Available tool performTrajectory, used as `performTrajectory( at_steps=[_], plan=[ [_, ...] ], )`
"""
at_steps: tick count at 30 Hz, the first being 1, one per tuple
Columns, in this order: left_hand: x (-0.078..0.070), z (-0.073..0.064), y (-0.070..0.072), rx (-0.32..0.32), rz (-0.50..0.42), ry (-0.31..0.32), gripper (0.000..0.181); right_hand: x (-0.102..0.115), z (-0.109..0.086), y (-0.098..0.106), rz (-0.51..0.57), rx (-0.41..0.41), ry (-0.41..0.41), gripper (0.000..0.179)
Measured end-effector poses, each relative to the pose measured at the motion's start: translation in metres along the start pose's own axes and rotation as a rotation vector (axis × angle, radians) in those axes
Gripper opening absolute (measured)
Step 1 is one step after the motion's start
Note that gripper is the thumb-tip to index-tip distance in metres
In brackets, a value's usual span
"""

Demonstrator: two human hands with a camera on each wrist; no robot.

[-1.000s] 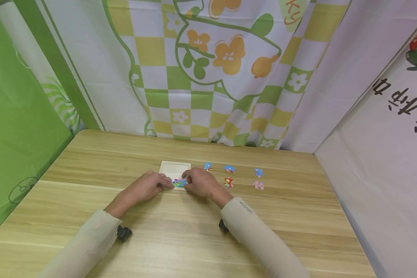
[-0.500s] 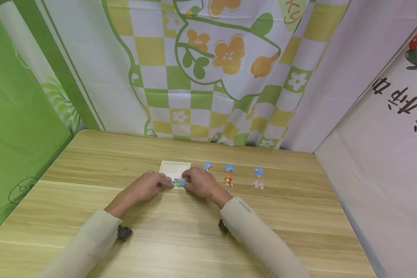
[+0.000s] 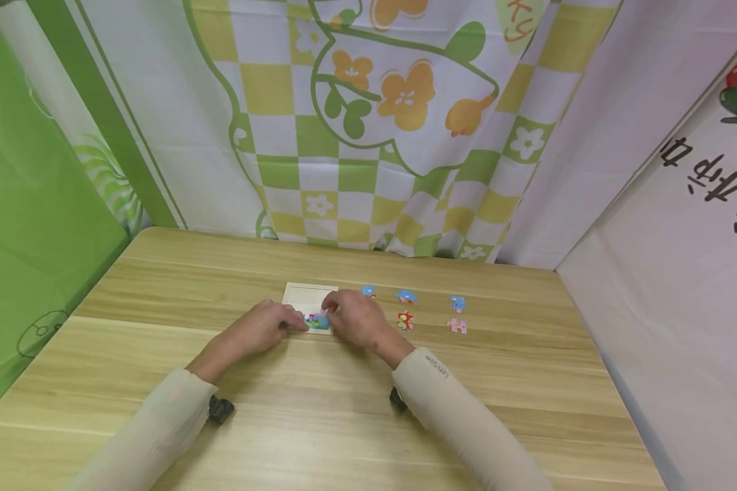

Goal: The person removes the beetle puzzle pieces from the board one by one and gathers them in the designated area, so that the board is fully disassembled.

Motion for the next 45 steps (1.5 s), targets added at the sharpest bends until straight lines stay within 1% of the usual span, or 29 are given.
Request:
performTrajectory(
  at_steps=[3, 6, 8, 10, 15, 18, 25, 29, 33, 38, 41, 45],
  plan=[
    [0.000, 0.000, 0.001, -0.001, -0.002, 0.007, 0.030, 0.000, 0.002, 0.004, 0.008, -0.029, 0.003, 0.009],
    [0.000, 0.001, 0.002, -0.003, -0.004, 0.000, 0.030, 0.001, 0.003, 0.005, 0.013, -0.039, 0.014, 0.005],
    [-0.001, 0.001, 0.002, -0.007, 0.001, -0.010, 0.030, 0.001, 0.004, 0.005, 0.022, -0.041, 0.025, 0.005],
    [-0.001, 0.001, 0.002, -0.007, -0.013, -0.009, 0.030, 0.001, 0.004, 0.004, 0.038, -0.037, 0.035, 0.005],
    [0.001, 0.000, 0.000, 0.006, -0.048, 0.019, 0.030, 0.002, 0.003, 0.001, 0.065, -0.025, 0.051, 0.005],
    [0.002, -0.001, -0.001, 0.005, -0.036, 0.021, 0.029, 0.003, 0.001, 0.002, 0.074, -0.029, 0.042, 0.005],
    [0.001, -0.001, 0.001, -0.011, 0.001, -0.001, 0.029, 0.000, -0.008, 0.010, 0.095, -0.042, 0.021, 0.005],
    [0.002, 0.000, 0.000, -0.007, 0.006, 0.022, 0.028, -0.005, -0.016, 0.015, 0.106, -0.032, 0.004, 0.005],
    [0.001, 0.000, 0.001, -0.001, 0.008, 0.046, 0.030, -0.015, -0.027, 0.023, 0.116, -0.024, -0.022, 0.005],
    [0.002, -0.002, 0.001, 0.017, -0.007, 0.094, 0.034, -0.031, -0.047, 0.036, 0.151, -0.049, -0.033, 0.005],
    [0.001, -0.002, 0.000, 0.016, -0.013, 0.093, 0.033, -0.044, -0.061, 0.042, 0.173, -0.065, -0.044, 0.006],
    [0.001, -0.001, 0.000, 0.012, -0.008, 0.085, 0.031, -0.063, -0.078, 0.048, 0.184, -0.066, -0.084, 0.007]
  ],
)
Point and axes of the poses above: each hand's wrist, its own z-axis towards the middle knuckle, its own y-axis out of the back of the hand, x = y × z, the point moved 7 cm from there along z, towards the middle knuckle, and after that the axes turned 4 degrees about -z, right-handed, at the moved point
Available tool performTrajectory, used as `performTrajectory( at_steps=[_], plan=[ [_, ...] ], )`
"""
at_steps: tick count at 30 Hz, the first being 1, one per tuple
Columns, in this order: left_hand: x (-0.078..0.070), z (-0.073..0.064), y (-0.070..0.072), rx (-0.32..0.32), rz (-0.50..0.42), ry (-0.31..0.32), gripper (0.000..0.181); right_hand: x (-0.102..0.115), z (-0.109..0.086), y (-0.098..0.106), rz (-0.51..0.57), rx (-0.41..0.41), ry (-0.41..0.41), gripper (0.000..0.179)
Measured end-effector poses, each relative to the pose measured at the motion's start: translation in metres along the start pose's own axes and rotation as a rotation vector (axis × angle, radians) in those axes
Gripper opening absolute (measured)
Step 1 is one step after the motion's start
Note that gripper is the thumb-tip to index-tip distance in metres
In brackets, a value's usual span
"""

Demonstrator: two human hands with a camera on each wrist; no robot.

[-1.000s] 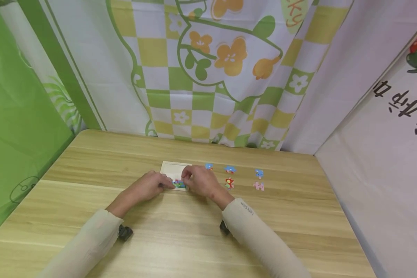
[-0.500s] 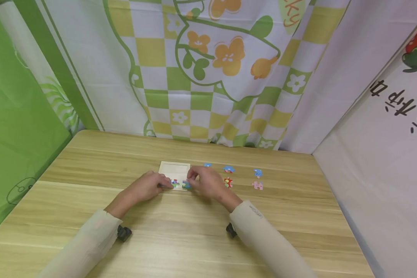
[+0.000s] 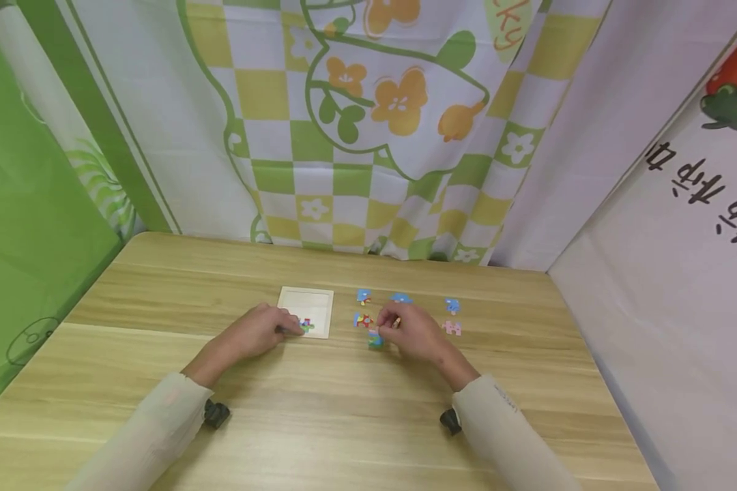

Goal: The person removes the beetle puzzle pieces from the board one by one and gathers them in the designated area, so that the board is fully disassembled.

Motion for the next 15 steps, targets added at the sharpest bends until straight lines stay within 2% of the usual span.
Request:
performTrajectory(
  at_steps=[8, 15],
  plan=[
    [0.001, -0.001, 0.000, -0.006, 0.008, 0.008, 0.032, -0.032, -0.030, 0.024, 0.051, -0.044, -0.053, 0.005],
    [0.000, -0.001, 0.000, -0.012, 0.027, -0.011, 0.030, -0.052, -0.054, 0.040, 0.037, -0.004, -0.101, 0.004]
  ],
)
Point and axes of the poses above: each hand's wrist, its own z-axis towards the middle knuckle, its own y-axis out of the back of the hand, x = y × z, the point moved 7 cm from there along z, towards the middle knuckle, and after that the axes turned 4 degrees about -z, right-handed, at the moved point
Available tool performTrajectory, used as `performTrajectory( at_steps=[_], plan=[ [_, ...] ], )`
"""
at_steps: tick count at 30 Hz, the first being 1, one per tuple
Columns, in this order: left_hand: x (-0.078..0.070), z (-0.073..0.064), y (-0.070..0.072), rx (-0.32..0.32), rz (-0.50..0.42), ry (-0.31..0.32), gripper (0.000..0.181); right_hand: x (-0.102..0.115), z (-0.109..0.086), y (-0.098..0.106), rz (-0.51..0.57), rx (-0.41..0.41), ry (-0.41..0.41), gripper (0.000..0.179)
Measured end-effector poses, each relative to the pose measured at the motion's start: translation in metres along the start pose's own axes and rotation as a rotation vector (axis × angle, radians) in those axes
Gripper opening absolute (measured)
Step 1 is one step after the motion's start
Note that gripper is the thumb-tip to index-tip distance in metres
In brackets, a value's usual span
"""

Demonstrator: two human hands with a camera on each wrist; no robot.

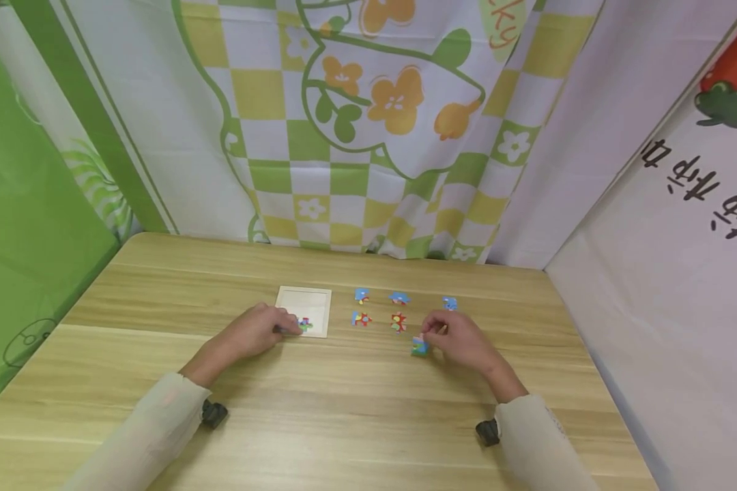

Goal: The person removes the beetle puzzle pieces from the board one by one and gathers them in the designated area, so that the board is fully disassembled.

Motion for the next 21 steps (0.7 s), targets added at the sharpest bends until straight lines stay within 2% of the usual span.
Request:
performTrajectory(
  at_steps=[7, 13, 21],
  plan=[
    [0.000, 0.000, 0.001, -0.007, -0.027, -0.013, 0.031, -0.028, -0.011, 0.015, -0.022, 0.063, -0.066, 0.006],
    [-0.001, 0.000, 0.002, -0.009, -0.034, -0.029, 0.033, -0.046, -0.014, 0.019, -0.006, 0.132, -0.096, 0.009],
    [-0.003, 0.001, 0.002, -0.011, -0.021, -0.056, 0.037, -0.059, -0.014, 0.021, -0.025, 0.135, -0.150, 0.010]
  ],
)
Point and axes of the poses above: each hand's wrist, its own z-axis towards the middle knuckle, its own y-axis out of the back of the hand, x = y × z, the point moved 7 cm from there along z, towards the middle knuckle, and after that the axes turned 4 degrees about -z, right-handed, at the moved point
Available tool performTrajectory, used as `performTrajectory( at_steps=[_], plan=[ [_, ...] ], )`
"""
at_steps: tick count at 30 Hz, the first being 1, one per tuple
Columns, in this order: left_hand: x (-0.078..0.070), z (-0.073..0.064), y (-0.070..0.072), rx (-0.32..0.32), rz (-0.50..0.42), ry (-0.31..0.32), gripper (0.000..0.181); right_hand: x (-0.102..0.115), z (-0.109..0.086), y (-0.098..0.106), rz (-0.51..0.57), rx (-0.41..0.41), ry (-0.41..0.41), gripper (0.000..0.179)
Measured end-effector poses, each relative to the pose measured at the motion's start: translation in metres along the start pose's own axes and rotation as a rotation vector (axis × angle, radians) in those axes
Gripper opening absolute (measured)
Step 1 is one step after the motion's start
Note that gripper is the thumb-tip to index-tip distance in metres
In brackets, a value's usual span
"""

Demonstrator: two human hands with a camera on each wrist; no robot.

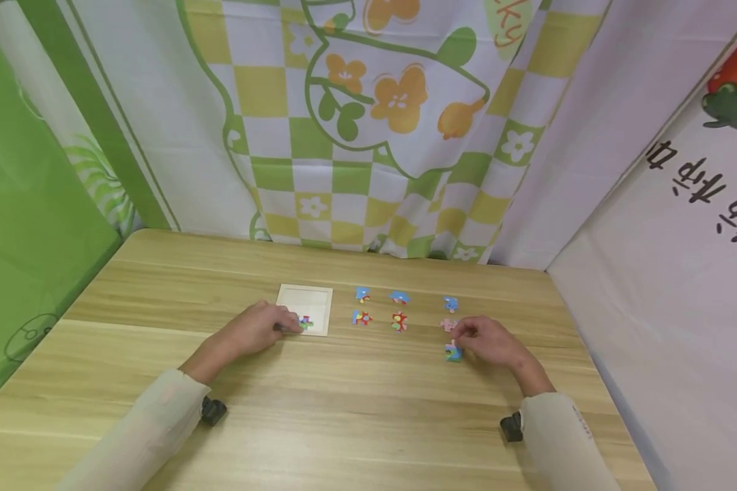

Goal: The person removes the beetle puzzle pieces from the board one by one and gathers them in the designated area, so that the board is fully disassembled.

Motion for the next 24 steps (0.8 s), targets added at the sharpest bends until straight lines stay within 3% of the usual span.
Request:
performTrajectory(
  at_steps=[24],
  plan=[
    [0.0001, 0.0002, 0.0004, -0.004, -0.001, -0.010, 0.036, -0.0065, 0.0016, -0.0074, -0.018, -0.051, -0.057, 0.014]
  ],
)
Point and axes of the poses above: each hand's wrist, its own z-axis towards the middle knuckle, its own y-axis out of the back of the hand, x = y × z, the point moved 7 cm from there along z, towards the middle knuckle, and after that the axes turned 4 degrees about -z, right-handed, at the moved point
